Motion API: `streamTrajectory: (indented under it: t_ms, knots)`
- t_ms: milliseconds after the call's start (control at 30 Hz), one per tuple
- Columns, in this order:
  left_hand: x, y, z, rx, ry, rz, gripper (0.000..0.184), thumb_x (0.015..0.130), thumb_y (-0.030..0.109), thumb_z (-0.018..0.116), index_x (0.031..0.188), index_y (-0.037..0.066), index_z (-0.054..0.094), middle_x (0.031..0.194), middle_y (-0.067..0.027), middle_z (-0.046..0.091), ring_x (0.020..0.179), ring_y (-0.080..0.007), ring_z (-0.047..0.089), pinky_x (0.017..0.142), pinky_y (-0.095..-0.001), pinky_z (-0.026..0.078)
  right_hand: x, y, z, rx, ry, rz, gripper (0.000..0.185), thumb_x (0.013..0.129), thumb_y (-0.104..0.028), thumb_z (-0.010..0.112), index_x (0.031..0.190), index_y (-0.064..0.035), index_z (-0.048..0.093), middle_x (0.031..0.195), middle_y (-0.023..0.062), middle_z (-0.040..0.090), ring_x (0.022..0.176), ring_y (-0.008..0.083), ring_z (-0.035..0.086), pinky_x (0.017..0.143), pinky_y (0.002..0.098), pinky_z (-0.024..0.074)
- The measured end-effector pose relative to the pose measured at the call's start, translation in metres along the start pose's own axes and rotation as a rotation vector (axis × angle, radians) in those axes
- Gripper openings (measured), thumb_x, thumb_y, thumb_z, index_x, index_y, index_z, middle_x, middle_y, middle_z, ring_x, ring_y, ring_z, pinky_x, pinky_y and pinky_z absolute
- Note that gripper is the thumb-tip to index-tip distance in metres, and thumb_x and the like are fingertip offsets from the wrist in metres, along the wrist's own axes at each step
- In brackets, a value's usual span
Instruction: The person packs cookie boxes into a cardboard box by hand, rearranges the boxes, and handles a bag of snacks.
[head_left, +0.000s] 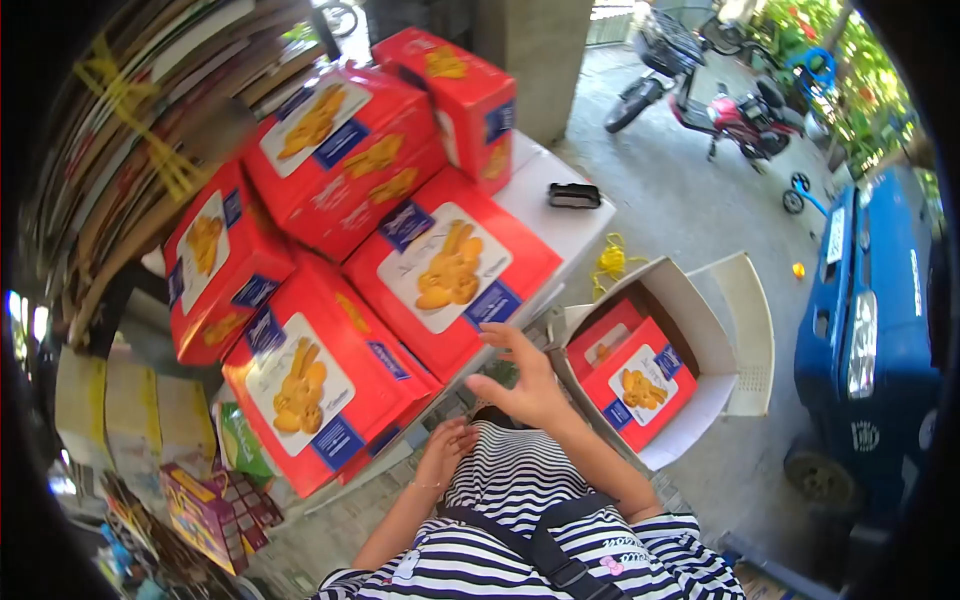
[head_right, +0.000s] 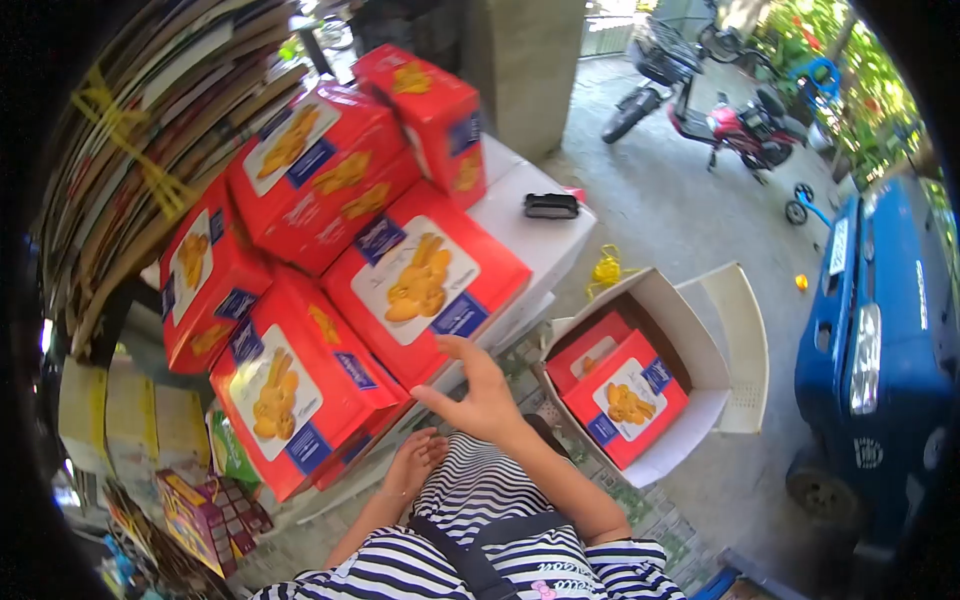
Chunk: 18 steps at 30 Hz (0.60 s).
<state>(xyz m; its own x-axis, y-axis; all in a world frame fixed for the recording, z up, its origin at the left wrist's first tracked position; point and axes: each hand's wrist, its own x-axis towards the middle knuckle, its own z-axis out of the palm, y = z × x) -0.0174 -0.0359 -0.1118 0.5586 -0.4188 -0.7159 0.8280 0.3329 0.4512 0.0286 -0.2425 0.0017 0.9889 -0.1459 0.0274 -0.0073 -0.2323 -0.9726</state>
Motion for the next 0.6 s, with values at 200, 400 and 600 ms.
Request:
streamTrajectory:
  t_ms: [200,400,600]
  knots:
    - [-0.078,0.019,-0.003,-0.171,-0.123,0.240,0.063,0.080,0.024,0.060,0.132,0.012,0.028,0.127,-0.0212,0.039,0.118,-0.0292,0.039,0.099,-0.0398,0.031,0.017,-0.019,0.081,-0.167,-0.093,-0.137,0.084,0.068,-0.040,0.072,0.129,0.0000,0.032,0.128,0.0220,0.039,0.118,0.0339,0.039,0.097,0.0398,0.0327]
    - [-0.096,0.042,-0.017,-0.389,-0.116,0.339,0.081,0.071,0.061,0.056,0.127,0.007,0.036,0.135,-0.0235,0.030,0.127,-0.0317,0.029,0.104,-0.0456,0.023,0.024,0.012,0.109,-0.153,-0.286,-0.019,0.069,0.076,-0.041,0.063,0.125,0.0017,0.042,0.121,0.0224,0.047,0.117,0.0325,0.040,0.098,0.0381,0.0315]
    - [-0.087,0.030,-0.036,-0.319,0.019,0.264,0.065,0.084,0.055,0.044,0.122,0.002,0.041,0.127,-0.0190,0.043,0.118,-0.0293,0.041,0.098,-0.0417,0.033,0.014,0.016,0.097,-0.114,-0.373,-0.050,0.061,0.080,-0.032,0.060,0.129,-0.0022,0.039,0.125,0.0210,0.045,0.117,0.0303,0.042,0.099,0.0356,0.0301]
